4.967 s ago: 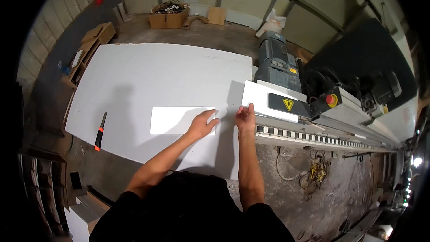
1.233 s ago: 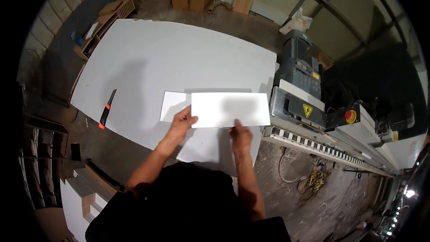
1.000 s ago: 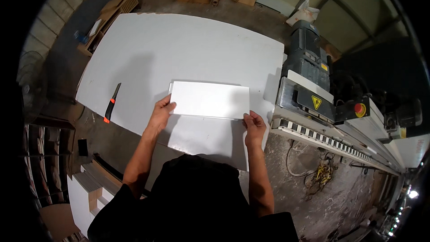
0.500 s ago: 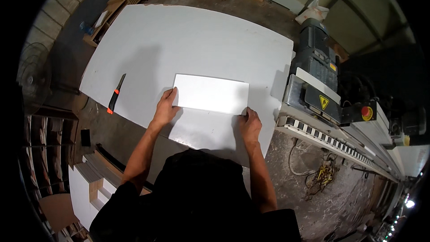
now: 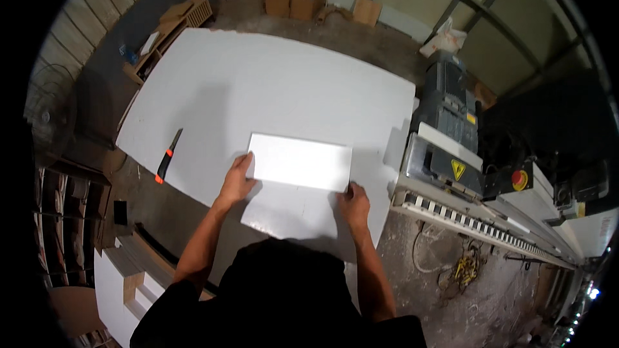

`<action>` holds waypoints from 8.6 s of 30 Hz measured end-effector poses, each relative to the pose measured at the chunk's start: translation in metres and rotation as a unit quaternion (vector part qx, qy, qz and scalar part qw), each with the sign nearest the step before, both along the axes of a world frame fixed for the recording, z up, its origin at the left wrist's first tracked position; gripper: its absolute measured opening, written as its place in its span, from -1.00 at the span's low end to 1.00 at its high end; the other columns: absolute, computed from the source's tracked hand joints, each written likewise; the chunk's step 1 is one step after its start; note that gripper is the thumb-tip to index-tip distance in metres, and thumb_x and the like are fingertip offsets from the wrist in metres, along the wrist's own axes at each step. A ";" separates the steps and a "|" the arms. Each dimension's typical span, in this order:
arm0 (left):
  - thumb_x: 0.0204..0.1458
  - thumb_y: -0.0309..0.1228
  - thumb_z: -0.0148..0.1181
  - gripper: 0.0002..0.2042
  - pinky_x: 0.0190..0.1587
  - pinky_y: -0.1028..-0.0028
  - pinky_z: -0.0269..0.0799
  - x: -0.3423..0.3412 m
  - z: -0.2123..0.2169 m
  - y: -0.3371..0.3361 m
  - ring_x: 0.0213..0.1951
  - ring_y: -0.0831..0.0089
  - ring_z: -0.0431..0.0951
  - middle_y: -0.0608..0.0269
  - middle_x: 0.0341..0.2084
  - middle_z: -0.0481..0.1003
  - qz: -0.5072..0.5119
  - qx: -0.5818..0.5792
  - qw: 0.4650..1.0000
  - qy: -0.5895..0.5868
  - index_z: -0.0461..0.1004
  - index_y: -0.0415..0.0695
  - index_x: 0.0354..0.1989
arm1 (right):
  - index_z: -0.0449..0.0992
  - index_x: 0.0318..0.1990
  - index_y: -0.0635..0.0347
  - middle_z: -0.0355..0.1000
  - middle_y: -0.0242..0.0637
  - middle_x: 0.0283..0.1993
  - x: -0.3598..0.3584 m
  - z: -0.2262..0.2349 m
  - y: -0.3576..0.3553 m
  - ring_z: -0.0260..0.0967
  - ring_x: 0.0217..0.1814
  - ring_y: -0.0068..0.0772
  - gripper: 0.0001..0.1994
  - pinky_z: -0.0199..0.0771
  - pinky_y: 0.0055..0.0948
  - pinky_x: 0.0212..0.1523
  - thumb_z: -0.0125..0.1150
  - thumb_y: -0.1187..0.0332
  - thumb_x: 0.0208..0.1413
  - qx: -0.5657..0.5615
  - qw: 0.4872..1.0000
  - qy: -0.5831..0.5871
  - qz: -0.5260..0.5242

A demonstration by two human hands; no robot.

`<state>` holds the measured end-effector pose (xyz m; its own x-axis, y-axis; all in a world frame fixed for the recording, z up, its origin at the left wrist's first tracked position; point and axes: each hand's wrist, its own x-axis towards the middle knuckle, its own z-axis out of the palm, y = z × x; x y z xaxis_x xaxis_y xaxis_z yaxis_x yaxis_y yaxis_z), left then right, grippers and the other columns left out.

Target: The person picks up white panels one at a time, checks the edges against a machine, and then stacks them on a pallet.

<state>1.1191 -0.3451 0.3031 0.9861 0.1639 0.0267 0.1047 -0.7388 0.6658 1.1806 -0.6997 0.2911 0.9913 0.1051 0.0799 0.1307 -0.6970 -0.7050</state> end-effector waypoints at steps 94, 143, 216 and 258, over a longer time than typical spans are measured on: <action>-0.16 -0.45 0.42 -0.18 0.27 0.26 0.26 0.001 0.022 -0.005 0.27 -0.02 0.21 -0.16 0.26 0.18 -0.027 0.026 0.999 0.021 0.13 -0.29 0.34 | 0.50 -0.06 0.29 0.49 -0.07 -0.17 -0.008 0.015 -0.003 0.50 -0.27 -0.04 -0.63 0.51 -0.19 -0.21 0.35 0.38 -0.06 -0.049 0.999 -0.022 -0.004; 0.14 -0.46 0.17 -0.44 0.18 0.41 0.28 0.009 -0.007 0.024 0.08 0.35 0.43 0.02 0.08 0.43 0.092 -0.358 0.928 0.047 0.17 -0.44 0.28 | 0.55 -0.09 0.23 0.55 -0.26 -0.14 0.014 -0.012 -0.064 0.47 -0.18 -0.51 -0.75 0.48 -0.48 -0.11 0.28 0.27 0.17 0.403 0.882 0.211 -0.122; -0.12 -0.50 0.38 -0.58 0.03 0.39 0.44 0.036 0.033 -0.007 -0.04 0.31 0.50 0.03 -0.07 0.45 0.133 -0.292 0.947 0.011 0.50 -0.32 -0.02 | 0.47 -0.07 0.48 0.52 -0.15 -0.21 0.059 0.036 0.015 0.47 -0.24 -0.33 -0.53 0.50 -0.35 -0.19 0.49 0.39 -0.11 0.220 0.953 0.206 -0.017; -0.13 -0.20 0.41 -0.10 0.32 0.28 0.17 -0.040 0.030 -0.018 0.30 0.04 0.24 -0.14 0.29 0.21 0.072 -0.271 0.942 -0.186 0.07 -0.30 0.36 | 0.51 -0.18 0.45 0.51 -0.13 -0.19 0.021 0.029 0.001 0.41 -0.20 -0.34 -0.70 0.44 -0.34 -0.14 0.32 0.36 0.05 0.226 0.966 0.078 0.101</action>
<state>1.0791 -0.3635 0.3332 0.8917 0.3848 0.2385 -0.1360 -0.2749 0.9518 1.2020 -0.6986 0.3201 0.9580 0.2866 0.0133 0.0986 -0.2854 -0.9533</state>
